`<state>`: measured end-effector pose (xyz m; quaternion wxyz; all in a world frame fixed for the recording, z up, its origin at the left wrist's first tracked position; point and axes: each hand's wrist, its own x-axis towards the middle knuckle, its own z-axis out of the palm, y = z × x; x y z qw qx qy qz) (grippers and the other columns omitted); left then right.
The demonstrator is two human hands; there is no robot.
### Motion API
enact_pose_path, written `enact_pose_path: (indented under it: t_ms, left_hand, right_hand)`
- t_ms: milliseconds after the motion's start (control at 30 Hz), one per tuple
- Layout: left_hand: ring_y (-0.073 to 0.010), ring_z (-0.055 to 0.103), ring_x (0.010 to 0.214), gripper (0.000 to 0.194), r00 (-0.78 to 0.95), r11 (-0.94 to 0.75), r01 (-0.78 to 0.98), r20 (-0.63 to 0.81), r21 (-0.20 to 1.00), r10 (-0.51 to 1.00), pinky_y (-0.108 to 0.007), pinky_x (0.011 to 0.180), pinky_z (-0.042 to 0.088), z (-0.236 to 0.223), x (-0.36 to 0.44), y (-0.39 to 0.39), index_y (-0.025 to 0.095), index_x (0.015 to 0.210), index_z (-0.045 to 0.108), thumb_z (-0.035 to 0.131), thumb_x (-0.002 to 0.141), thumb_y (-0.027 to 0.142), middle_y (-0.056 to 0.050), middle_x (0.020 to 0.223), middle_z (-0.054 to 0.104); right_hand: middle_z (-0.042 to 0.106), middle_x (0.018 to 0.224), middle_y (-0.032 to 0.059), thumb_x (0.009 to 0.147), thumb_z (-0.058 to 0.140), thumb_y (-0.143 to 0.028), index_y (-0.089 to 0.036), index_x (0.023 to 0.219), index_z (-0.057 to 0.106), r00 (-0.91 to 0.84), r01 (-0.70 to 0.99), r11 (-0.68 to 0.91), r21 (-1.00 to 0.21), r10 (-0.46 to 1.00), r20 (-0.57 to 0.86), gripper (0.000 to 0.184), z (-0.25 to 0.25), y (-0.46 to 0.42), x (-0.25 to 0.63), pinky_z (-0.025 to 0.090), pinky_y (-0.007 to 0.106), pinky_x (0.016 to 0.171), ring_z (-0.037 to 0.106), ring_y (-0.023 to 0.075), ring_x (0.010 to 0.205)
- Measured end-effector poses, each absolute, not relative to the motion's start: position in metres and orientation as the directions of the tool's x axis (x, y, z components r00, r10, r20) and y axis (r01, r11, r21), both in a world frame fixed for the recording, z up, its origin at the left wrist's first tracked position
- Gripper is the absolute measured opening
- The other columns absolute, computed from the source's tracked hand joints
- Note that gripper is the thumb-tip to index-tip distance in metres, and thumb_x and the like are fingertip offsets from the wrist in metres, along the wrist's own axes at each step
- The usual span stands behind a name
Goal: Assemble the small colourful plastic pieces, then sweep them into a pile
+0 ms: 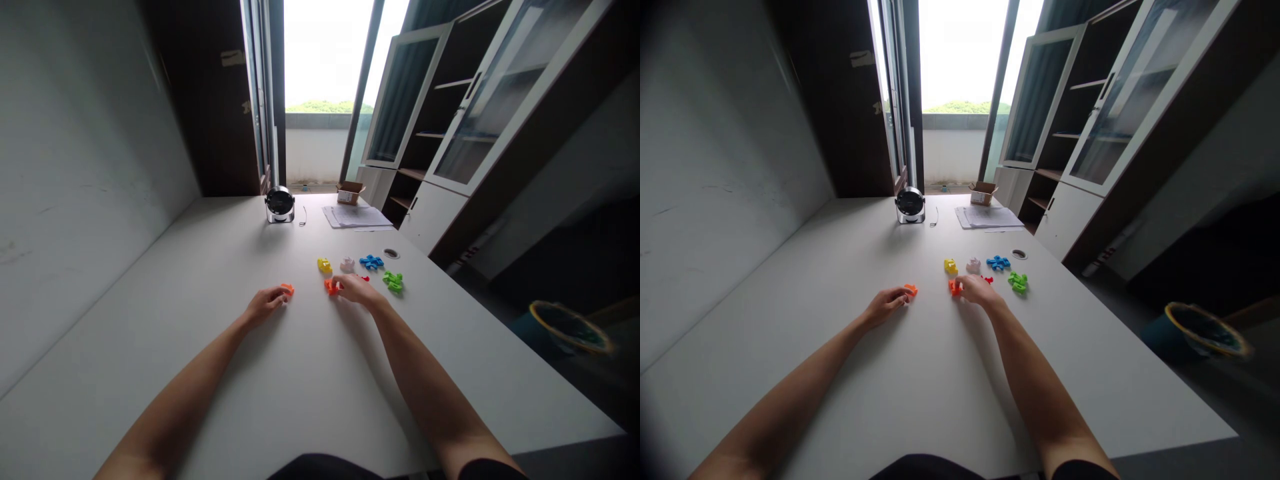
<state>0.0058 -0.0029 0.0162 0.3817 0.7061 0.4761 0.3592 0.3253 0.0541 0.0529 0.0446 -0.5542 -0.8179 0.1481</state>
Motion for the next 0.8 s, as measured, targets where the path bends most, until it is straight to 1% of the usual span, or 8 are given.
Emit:
enact_pose_path:
  t_ms: [133,200,367,467,533,600,700,800]
  left_hand:
    - [-0.0189,0.064,0.082,0.032,0.279,-0.244,0.395,0.138,0.886,0.950,-0.028,0.078,0.050,0.017,0.006,-0.003,0.018,0.104,0.075,0.060,0.086,0.039,-0.004,0.085,0.073]
    - [-0.0189,0.064,0.081,0.032,0.281,-0.250,0.394,0.143,0.884,0.949,-0.028,0.078,0.050,0.017,0.006,-0.003,0.017,0.103,0.075,0.060,0.086,0.039,-0.004,0.085,0.072]
    - [-0.0189,0.064,0.080,0.031,0.278,-0.247,0.383,0.144,0.890,0.950,-0.028,0.077,0.050,0.018,0.007,-0.004,0.016,0.103,0.076,0.061,0.086,0.038,-0.005,0.083,0.072]
    - [-0.0193,0.064,0.080,0.032,0.278,-0.231,0.364,0.131,0.902,0.951,-0.028,0.077,0.050,0.020,0.008,-0.004,0.016,0.103,0.076,0.062,0.085,0.040,-0.005,0.084,0.072]
    - [-0.0197,0.064,0.081,0.033,0.280,-0.224,0.355,0.126,0.907,0.952,-0.029,0.077,0.051,0.021,0.008,-0.005,0.016,0.103,0.076,0.063,0.085,0.041,-0.006,0.084,0.073]
    - [-0.0197,0.064,0.082,0.033,0.279,-0.226,0.354,0.128,0.908,0.952,-0.029,0.078,0.051,0.021,0.009,-0.006,0.016,0.103,0.076,0.063,0.085,0.041,-0.006,0.084,0.073]
    - [-0.0196,0.064,0.082,0.034,0.278,-0.234,0.355,0.136,0.905,0.951,-0.028,0.078,0.050,0.020,0.008,-0.006,0.016,0.103,0.075,0.062,0.085,0.041,-0.006,0.084,0.073]
    - [-0.0198,0.064,0.082,0.034,0.283,-0.237,0.349,0.139,0.906,0.949,-0.029,0.079,0.050,0.018,0.007,-0.005,0.016,0.104,0.075,0.062,0.085,0.042,-0.006,0.085,0.073]
  right_hand:
    - [0.071,0.095,0.0046,0.088,0.065,-0.027,-0.025,0.104,0.073,-0.410,0.874,0.356,-0.330,0.905,-0.111,0.019,0.051,0.058,0.328,0.041,0.023,0.065,0.064,0.0181,0.081]
    - [0.071,0.095,0.0043,0.086,0.068,-0.029,-0.025,0.110,0.070,-0.395,0.881,0.345,-0.324,0.913,-0.100,0.024,0.050,0.060,0.330,0.040,0.023,0.065,0.064,0.0184,0.083]
    - [0.069,0.099,0.0037,0.082,0.074,-0.033,-0.026,0.138,0.053,-0.388,0.886,0.345,-0.310,0.917,-0.090,0.061,0.045,0.060,0.330,0.042,0.023,0.066,0.063,0.0189,0.087]
    - [0.069,0.107,0.0049,0.081,0.075,-0.037,-0.027,0.144,0.047,-0.395,0.886,0.348,-0.307,0.913,-0.103,0.070,0.043,0.059,0.326,0.044,0.025,0.070,0.063,0.0207,0.091]
    - [0.068,0.113,0.0057,0.082,0.074,-0.037,-0.028,0.144,0.047,-0.392,0.888,0.345,-0.306,0.914,-0.107,0.069,0.042,0.057,0.322,0.045,0.026,0.074,0.064,0.0219,0.095]
    - [0.067,0.115,0.0068,0.083,0.073,-0.036,-0.027,0.141,0.052,-0.391,0.889,0.345,-0.303,0.914,-0.108,0.063,0.042,0.057,0.321,0.045,0.026,0.076,0.064,0.0230,0.098]
    - [0.069,0.112,0.0077,0.084,0.073,-0.037,-0.026,0.132,0.059,-0.390,0.890,0.344,-0.299,0.914,-0.110,0.051,0.043,0.055,0.320,0.045,0.026,0.072,0.065,0.0237,0.095]
    - [0.070,0.108,0.0068,0.084,0.073,-0.035,-0.026,0.126,0.061,-0.375,0.894,0.323,-0.311,0.919,-0.123,0.045,0.046,0.053,0.320,0.043,0.024,0.065,0.065,0.0216,0.086]
